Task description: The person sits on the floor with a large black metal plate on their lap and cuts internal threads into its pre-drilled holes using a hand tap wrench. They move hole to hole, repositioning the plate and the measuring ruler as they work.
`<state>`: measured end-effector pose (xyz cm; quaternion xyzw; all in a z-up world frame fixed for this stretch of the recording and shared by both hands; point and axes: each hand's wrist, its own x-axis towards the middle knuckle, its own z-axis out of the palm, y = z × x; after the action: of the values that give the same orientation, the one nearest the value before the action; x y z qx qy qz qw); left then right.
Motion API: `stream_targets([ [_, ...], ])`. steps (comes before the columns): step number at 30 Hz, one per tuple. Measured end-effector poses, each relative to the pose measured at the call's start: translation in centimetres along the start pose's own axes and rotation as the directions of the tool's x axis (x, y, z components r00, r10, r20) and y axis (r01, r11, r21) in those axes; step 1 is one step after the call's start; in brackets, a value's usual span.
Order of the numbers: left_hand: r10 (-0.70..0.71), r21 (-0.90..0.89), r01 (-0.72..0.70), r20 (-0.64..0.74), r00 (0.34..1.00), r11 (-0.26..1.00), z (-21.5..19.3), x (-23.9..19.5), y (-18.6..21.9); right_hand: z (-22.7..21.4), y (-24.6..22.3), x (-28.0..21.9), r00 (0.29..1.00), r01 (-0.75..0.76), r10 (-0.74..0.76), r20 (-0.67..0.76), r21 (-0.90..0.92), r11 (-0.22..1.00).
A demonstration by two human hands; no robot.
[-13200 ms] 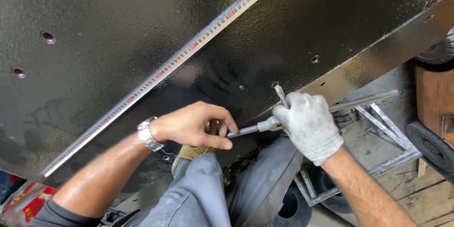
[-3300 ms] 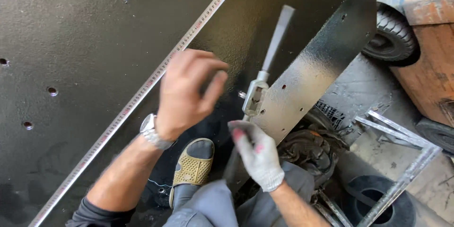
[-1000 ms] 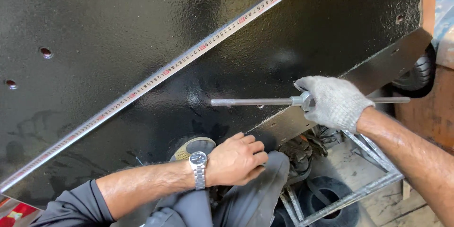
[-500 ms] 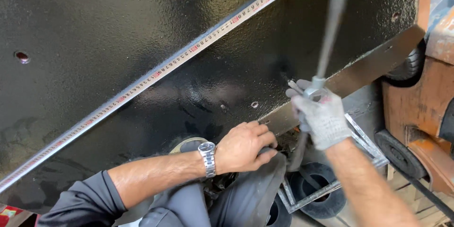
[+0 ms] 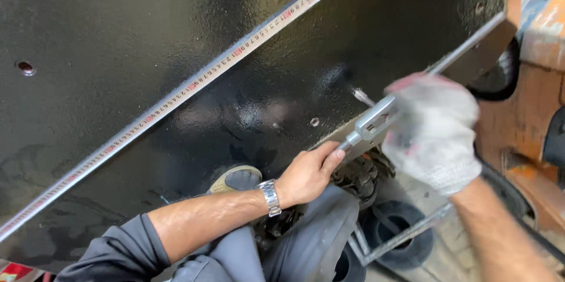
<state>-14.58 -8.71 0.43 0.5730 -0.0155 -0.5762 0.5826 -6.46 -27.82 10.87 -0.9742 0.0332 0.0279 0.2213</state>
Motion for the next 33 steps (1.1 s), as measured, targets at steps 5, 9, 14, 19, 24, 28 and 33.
stream_targets([
  [5,-0.072,0.053,0.074,-0.046,0.996,0.996,0.0,-0.3,1.1,3.0,2.1,2.0,0.612,0.471,-0.012,0.791,-0.352,0.809],
  [9,-0.134,0.004,0.135,-0.08,0.988,0.991,2.5,-0.5,0.3,5.2,1.8,3.3,0.296,0.578,0.193,0.935,-0.337,0.744],
  [14,-0.116,-0.445,0.202,0.212,0.97,0.872,7.4,1.4,-3.4,5.5,1.3,3.9,0.071,0.769,0.141,0.987,-0.144,0.623],
  [19,-0.086,-0.137,0.123,0.252,0.964,0.983,8.7,1.7,-3.8,6.1,1.1,3.7,-0.135,0.912,0.089,0.987,0.088,0.4],
  [24,-0.02,0.033,0.011,0.296,0.955,0.999,7.8,-0.1,-3.7,5.5,2.8,4.2,-0.282,0.924,0.029,0.959,0.263,0.277],
  [28,-0.05,-0.057,0.062,0.197,0.979,0.996,5.4,-0.9,-2.5,5.1,5.2,3.6,-0.035,0.793,-0.035,0.999,0.049,0.608],
  [33,0.008,-0.263,-0.002,0.024,1.0,0.965,-3.4,-1.1,0.3,4.9,4.4,3.3,0.197,0.499,0.167,0.966,-0.245,0.831],
])
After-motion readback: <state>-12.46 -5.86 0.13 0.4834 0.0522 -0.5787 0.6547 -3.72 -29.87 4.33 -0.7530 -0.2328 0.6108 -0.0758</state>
